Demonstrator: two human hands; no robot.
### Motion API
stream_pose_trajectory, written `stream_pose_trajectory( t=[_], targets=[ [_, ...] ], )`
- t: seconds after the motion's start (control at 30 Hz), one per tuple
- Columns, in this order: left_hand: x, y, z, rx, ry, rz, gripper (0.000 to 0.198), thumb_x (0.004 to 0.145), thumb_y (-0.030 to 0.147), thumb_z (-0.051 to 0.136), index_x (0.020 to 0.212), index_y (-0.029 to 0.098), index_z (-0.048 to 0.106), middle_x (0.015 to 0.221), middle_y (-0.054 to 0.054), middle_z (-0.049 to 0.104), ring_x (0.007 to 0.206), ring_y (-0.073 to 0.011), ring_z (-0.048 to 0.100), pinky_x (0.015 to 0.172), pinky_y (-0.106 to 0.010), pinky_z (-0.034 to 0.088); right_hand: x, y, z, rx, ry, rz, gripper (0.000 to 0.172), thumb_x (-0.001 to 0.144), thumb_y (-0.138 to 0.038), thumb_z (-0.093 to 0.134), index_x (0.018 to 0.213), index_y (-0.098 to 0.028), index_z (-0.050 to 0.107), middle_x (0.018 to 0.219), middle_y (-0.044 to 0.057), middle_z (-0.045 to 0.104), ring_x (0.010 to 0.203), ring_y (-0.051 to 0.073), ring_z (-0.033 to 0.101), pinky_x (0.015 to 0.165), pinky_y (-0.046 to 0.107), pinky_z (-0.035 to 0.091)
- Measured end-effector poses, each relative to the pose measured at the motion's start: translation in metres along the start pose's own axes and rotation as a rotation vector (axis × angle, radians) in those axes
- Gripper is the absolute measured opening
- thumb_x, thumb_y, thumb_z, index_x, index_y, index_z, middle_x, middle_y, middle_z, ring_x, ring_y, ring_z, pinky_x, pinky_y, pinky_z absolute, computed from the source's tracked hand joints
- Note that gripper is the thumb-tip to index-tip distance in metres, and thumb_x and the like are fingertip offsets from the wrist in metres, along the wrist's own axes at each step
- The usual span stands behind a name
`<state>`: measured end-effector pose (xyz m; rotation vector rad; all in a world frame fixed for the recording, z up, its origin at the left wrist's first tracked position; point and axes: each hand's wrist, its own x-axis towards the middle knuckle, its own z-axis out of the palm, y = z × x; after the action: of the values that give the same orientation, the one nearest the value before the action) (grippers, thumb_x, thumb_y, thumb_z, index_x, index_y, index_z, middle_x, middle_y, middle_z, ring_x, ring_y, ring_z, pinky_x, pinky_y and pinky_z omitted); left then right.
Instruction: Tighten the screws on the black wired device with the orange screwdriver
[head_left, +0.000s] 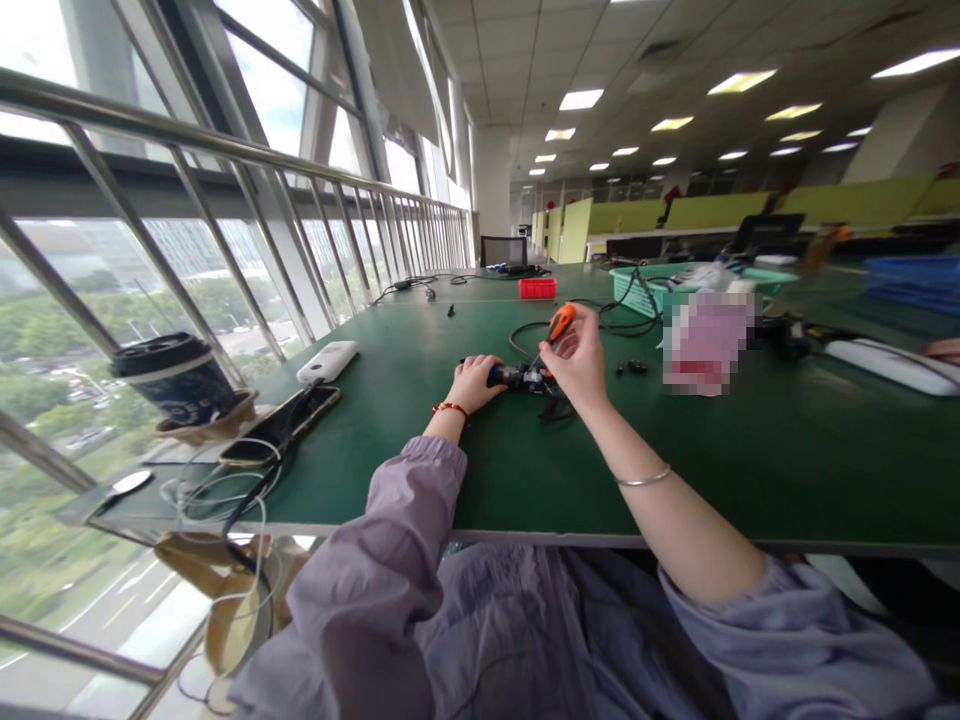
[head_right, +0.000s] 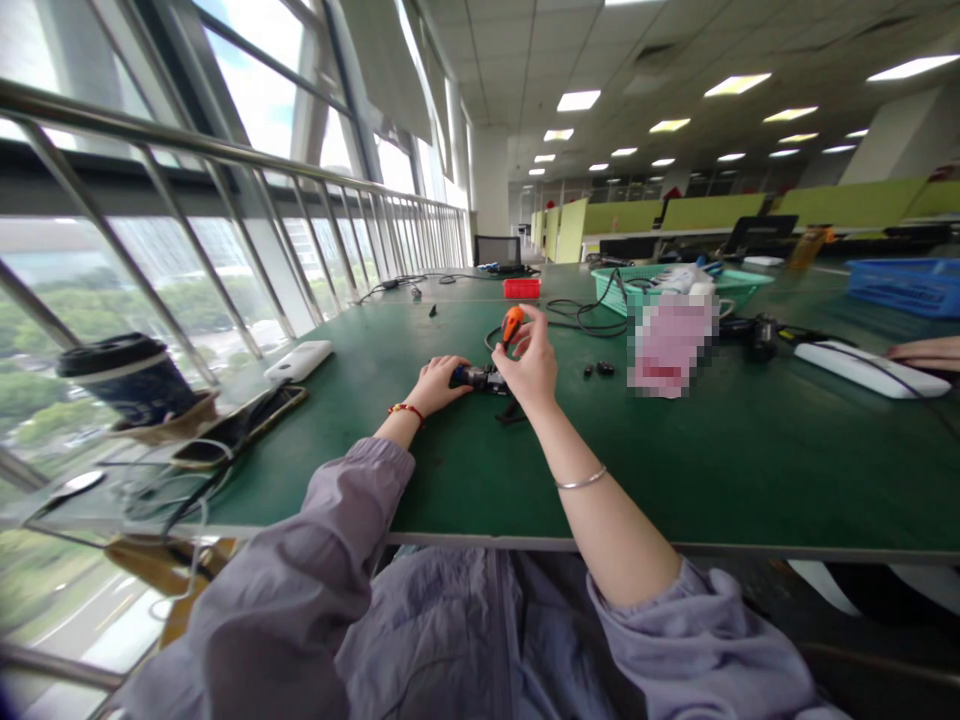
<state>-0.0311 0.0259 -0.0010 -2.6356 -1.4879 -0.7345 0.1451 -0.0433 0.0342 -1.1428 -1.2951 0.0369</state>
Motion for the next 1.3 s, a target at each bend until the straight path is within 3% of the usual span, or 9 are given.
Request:
stream_pose_trajectory(
  t=[0.13,0.23,0.37,0.57,0.73,0.8,0.93,1.07,1.3],
  targets=[
    [-0.0001,0.0008,-0.0008,0.000,-0.003,-0.007,0.038,0.077,0.032,0.065,0.113,0.026,0.054,0.119,-0.005,0.057,0.116,-0.0271,0.044,0.098,-0.044,0.035,-0.0001,-0.0010,-0.0012,-0.089,0.004,0.031,0.063,0.064,-0.041,0.064,0.121,-0.020,0.045,0.077,-0.001,0.058,0.058,0.014,0.052,0.057,0.028,0.042],
    [-0.0001,0.0009,-0.0011,-0.001,-0.006,-0.008,0.038,0.077,0.032,0.064,0.113,0.026,0.054,0.119,-0.005,0.057,0.117,-0.0274,0.044,0.098,-0.045,0.035,-0.0009,-0.0031,-0.0027,-0.146,-0.035,0.065,0.043,0.069,-0.046,0.061,0.103,-0.022,0.057,0.061,-0.004,0.054,0.057,0.015,0.052,0.057,0.027,0.040],
    [-0.0005,0.0009,-0.0016,0.002,-0.009,-0.009,0.039,0.077,0.032,0.065,0.113,0.025,0.054,0.119,-0.006,0.057,0.116,-0.0275,0.044,0.098,-0.045,0.035,-0.0022,-0.0026,-0.0012,-0.105,-0.059,0.015,0.025,0.073,-0.040,0.057,0.090,-0.023,0.060,0.065,-0.002,0.057,0.061,0.016,0.054,0.061,0.028,0.042],
    [-0.0008,0.0014,-0.0020,0.012,-0.009,-0.010,0.039,0.077,0.033,0.065,0.113,0.025,0.054,0.119,-0.005,0.057,0.116,-0.0267,0.044,0.098,-0.044,0.036,-0.0008,0.0015,-0.0004,-0.046,0.023,0.018,0.058,0.065,-0.034,0.062,0.120,-0.021,0.046,0.088,0.002,0.062,0.062,0.015,0.054,0.061,0.029,0.044],
    [0.0000,0.0011,-0.0010,0.010,-0.005,-0.012,0.039,0.077,0.033,0.065,0.114,0.025,0.054,0.119,-0.005,0.057,0.116,-0.0271,0.044,0.098,-0.044,0.035,0.0000,-0.0008,-0.0021,-0.146,0.031,0.107,0.026,0.069,-0.045,0.059,0.082,-0.022,0.060,0.065,0.000,0.058,0.064,0.019,0.056,0.062,0.030,0.042],
    [0.0001,0.0009,-0.0007,0.010,-0.006,-0.011,0.039,0.077,0.032,0.065,0.114,0.025,0.054,0.120,-0.005,0.057,0.116,-0.0270,0.044,0.098,-0.044,0.035,-0.0004,-0.0011,-0.0013,-0.113,0.013,0.082,0.020,0.072,-0.040,0.056,0.080,-0.022,0.060,0.066,0.000,0.059,0.064,0.018,0.055,0.063,0.029,0.042],
    [-0.0002,0.0008,-0.0007,0.011,-0.004,-0.007,0.039,0.077,0.032,0.065,0.114,0.025,0.054,0.119,-0.005,0.057,0.116,-0.0270,0.045,0.098,-0.044,0.036,0.0000,0.0017,-0.0003,-0.062,0.039,-0.027,0.048,0.064,-0.031,0.060,0.111,-0.021,0.053,0.087,0.001,0.061,0.069,0.016,0.057,0.069,0.030,0.045],
    [0.0000,0.0006,-0.0006,0.010,-0.001,-0.006,0.039,0.077,0.032,0.065,0.114,0.025,0.054,0.119,-0.005,0.058,0.116,-0.0276,0.044,0.097,-0.045,0.036,0.0013,0.0023,-0.0028,-0.105,0.067,-0.036,0.058,0.063,-0.042,0.064,0.115,-0.019,0.051,0.089,0.003,0.060,0.073,0.017,0.057,0.069,0.030,0.045],
    [0.0006,0.0009,-0.0007,0.012,-0.002,-0.004,0.040,0.077,0.032,0.065,0.114,0.024,0.054,0.120,-0.006,0.057,0.116,-0.0276,0.044,0.098,-0.045,0.036,0.0001,-0.0024,-0.0031,-0.081,-0.011,0.040,0.021,0.074,-0.041,0.054,0.079,-0.022,0.061,0.064,-0.001,0.057,0.061,0.016,0.053,0.063,0.029,0.043]
  ],
)
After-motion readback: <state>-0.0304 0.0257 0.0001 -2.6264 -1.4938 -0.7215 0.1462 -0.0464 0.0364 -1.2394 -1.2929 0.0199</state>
